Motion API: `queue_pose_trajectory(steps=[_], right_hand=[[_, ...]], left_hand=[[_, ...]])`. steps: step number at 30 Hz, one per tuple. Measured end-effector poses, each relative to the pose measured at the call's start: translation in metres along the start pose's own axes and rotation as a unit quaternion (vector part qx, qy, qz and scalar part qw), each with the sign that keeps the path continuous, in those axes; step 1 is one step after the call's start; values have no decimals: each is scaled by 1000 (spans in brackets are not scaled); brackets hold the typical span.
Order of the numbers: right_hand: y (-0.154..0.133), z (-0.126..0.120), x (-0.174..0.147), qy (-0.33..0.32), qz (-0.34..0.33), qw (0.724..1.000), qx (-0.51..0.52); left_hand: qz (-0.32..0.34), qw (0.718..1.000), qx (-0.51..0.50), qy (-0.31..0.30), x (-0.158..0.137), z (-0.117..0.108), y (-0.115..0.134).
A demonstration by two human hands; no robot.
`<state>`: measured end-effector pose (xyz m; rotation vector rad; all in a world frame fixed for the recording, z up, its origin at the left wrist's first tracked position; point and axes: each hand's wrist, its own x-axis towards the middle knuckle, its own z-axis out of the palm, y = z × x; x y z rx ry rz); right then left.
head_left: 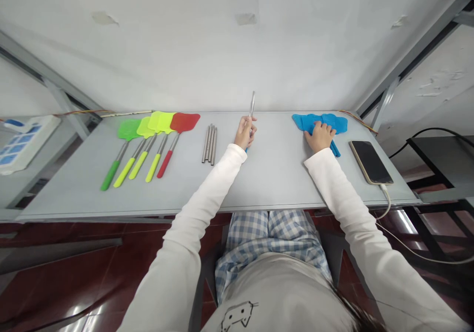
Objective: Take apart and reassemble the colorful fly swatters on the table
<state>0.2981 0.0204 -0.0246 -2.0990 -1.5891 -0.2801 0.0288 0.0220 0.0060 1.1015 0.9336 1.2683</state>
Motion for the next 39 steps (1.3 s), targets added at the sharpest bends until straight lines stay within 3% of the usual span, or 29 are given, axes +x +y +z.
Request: queue_pose_trajectory(steps=[3,6,9,11,14,17,19,21,24,28,32,34,39], right_hand=[[-10,-18,0,-7,12,1000,-3],[-17,-35,2,70,24,996,40],[-18,-39,5,155,35,974,163],[-18,-34,7,169,58,941,288],[-18,-20,10,111,150,850,493],[-23,-12,9,-4,251,713,654],[-28,-14,4,-72,278,632,720],[-34,-18,-1,-126,286,577,754],[-42,-22,-8,-182,294,529,775],[-48,-19,-11,-186,307,506,784],[-48,-16,-10,-180,280,509,794],[-47,-16,-10,-181,262,514,796],[-48,-17,-11,-177,246,525,795]], left_hand=[[51,994,99,21,-4,-4,1],[83,974,209,-10,-11,-6,0],[101,952,282,-60,-17,-4,-3],[114,938,319,-80,-18,-2,-5],[134,922,352,-82,-18,-2,-5],[152,920,355,-64,-16,-5,-6],[164,908,379,-64,-15,-7,-7],[176,889,418,-71,-15,-8,-9],[184,869,453,-72,-15,-7,-11],[174,851,491,-71,-16,-5,-9],[171,784,591,-76,-18,-4,-5],[178,766,614,-75,-18,-4,-5],[185,752,628,-70,-17,-5,-5]])
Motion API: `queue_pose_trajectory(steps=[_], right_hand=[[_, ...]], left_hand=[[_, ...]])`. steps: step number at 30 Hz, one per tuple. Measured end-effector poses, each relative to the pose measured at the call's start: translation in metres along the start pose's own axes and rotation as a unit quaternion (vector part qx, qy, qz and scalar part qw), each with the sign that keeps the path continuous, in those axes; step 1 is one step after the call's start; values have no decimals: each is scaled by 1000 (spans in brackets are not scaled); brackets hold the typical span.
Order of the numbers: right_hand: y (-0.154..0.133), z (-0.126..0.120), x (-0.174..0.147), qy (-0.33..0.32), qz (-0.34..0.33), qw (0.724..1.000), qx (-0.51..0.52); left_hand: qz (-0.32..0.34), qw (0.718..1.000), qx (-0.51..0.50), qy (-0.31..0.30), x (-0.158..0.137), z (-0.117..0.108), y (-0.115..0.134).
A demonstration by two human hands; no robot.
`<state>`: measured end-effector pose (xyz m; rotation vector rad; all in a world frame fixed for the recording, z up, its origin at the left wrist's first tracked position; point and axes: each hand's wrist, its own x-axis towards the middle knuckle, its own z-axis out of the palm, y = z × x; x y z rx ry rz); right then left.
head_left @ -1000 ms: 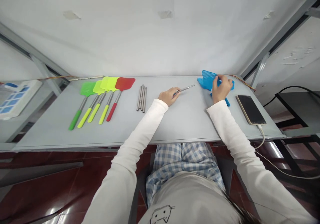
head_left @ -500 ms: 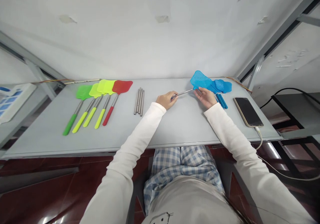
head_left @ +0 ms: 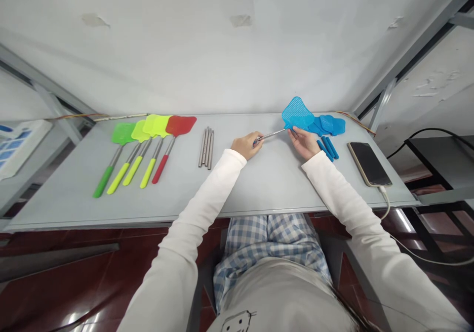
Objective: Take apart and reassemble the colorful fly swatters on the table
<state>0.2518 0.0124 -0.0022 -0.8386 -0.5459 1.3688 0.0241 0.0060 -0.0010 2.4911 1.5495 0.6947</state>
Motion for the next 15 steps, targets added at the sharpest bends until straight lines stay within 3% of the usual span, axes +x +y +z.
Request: queue_pose_trajectory(steps=[8,15], right_hand=[[-2,5,-5,8,-7,1000,-1],[-1,4,-9,19,-61,997,-34]], left_hand=[[5,1000,-7,0,-1,2,-2],[15,1000,-5,-9,1,5,-3]])
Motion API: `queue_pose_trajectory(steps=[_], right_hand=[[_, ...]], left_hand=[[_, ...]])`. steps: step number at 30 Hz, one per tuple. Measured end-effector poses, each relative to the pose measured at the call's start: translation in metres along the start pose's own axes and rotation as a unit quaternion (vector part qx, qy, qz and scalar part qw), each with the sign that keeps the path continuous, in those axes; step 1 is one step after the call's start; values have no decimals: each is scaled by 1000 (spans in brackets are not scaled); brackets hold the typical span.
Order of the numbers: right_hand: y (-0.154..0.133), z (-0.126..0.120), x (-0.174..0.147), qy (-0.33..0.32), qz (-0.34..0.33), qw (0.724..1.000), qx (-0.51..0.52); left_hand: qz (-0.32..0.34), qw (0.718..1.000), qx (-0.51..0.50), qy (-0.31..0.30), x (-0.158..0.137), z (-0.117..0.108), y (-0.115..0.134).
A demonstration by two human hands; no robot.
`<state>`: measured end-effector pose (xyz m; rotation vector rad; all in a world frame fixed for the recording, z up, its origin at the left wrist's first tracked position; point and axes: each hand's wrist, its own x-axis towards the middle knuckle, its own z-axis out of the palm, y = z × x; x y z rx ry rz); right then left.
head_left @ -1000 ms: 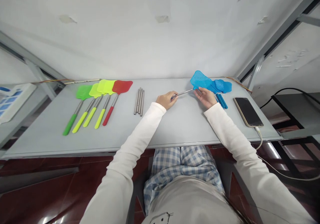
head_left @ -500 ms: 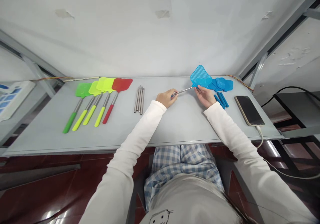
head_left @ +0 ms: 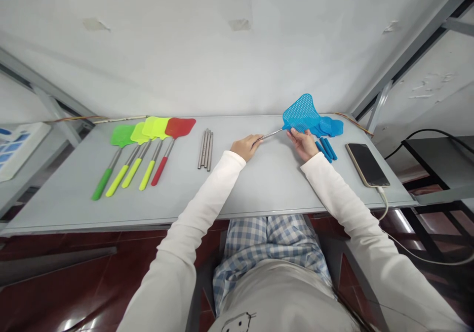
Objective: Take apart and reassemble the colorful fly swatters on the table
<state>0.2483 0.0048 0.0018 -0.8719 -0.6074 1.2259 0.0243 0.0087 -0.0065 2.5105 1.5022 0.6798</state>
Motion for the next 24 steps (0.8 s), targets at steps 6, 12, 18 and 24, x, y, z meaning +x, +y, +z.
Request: queue_pose_trajectory(steps=[6,12,18,24], right_hand=[[3,-2,-2,-21,41,999,-12],[9,4,-8,-24,48,998,-39],[11,11,-17,-33,40,997,-60],[2,10,-15,-108,20,991,-77]], left_hand=[[-4,1000,19,0,-1,0,2],[9,998,62,-6,-2,1,2],[1,996,88,-9,-4,-2,6],[1,997,63,37,-1,-17,2]])
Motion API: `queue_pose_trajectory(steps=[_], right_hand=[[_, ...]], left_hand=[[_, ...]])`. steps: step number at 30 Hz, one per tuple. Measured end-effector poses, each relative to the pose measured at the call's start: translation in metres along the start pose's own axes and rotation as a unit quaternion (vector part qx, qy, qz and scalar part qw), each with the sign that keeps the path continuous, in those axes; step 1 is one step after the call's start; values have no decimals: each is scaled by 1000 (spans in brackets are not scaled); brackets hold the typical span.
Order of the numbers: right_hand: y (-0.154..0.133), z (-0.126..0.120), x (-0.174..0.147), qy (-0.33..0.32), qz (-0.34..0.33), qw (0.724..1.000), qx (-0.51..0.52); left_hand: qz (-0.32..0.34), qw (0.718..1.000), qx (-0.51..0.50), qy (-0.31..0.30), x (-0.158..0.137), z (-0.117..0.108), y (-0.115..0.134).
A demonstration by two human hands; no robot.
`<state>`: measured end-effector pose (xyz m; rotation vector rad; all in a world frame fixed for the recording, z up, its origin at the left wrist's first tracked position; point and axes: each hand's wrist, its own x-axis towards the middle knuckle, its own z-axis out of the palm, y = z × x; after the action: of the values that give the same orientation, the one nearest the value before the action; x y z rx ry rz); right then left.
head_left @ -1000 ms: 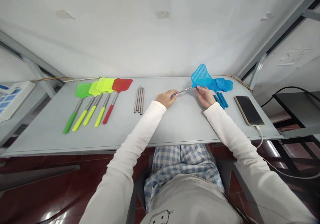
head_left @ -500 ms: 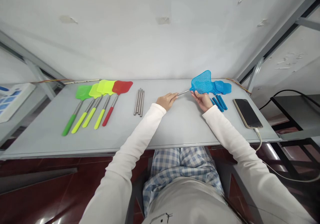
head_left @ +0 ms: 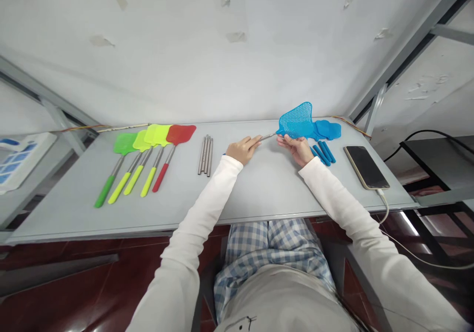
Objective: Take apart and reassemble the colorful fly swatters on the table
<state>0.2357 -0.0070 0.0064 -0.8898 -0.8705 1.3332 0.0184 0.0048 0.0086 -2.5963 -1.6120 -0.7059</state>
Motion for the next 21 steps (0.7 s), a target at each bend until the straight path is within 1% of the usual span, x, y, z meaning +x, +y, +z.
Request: queue_pose_trajectory(steps=[2,3,5,7,9,12,18,21], right_hand=[[-8,-5,5,-10,-20,1000,-2],[-13,-9,8,0,-34,999,-4],[-22,-17,13,45,-71,996,-13],[-28,-25,15,75,-92,992,-39],[-30,-29,14,64,-79,992,-72],[-28,-25,7,37,-48,992,-114],[-24,-15,0,37,-72,988,-135],[-25,-16,1,45,-60,989,-131]], left_hand=[[1,1000,-15,28,1,-4,-7],[2,999,-20,38,0,-6,-11],[5,999,-23,42,-1,-8,-19],[10,999,-18,27,-3,-8,-23],[19,1000,-13,8,-4,-6,-23],[30,999,-12,-9,-4,-2,-20],[42,999,-21,-14,-4,4,-20],[40,999,-18,-18,-3,4,-19]])
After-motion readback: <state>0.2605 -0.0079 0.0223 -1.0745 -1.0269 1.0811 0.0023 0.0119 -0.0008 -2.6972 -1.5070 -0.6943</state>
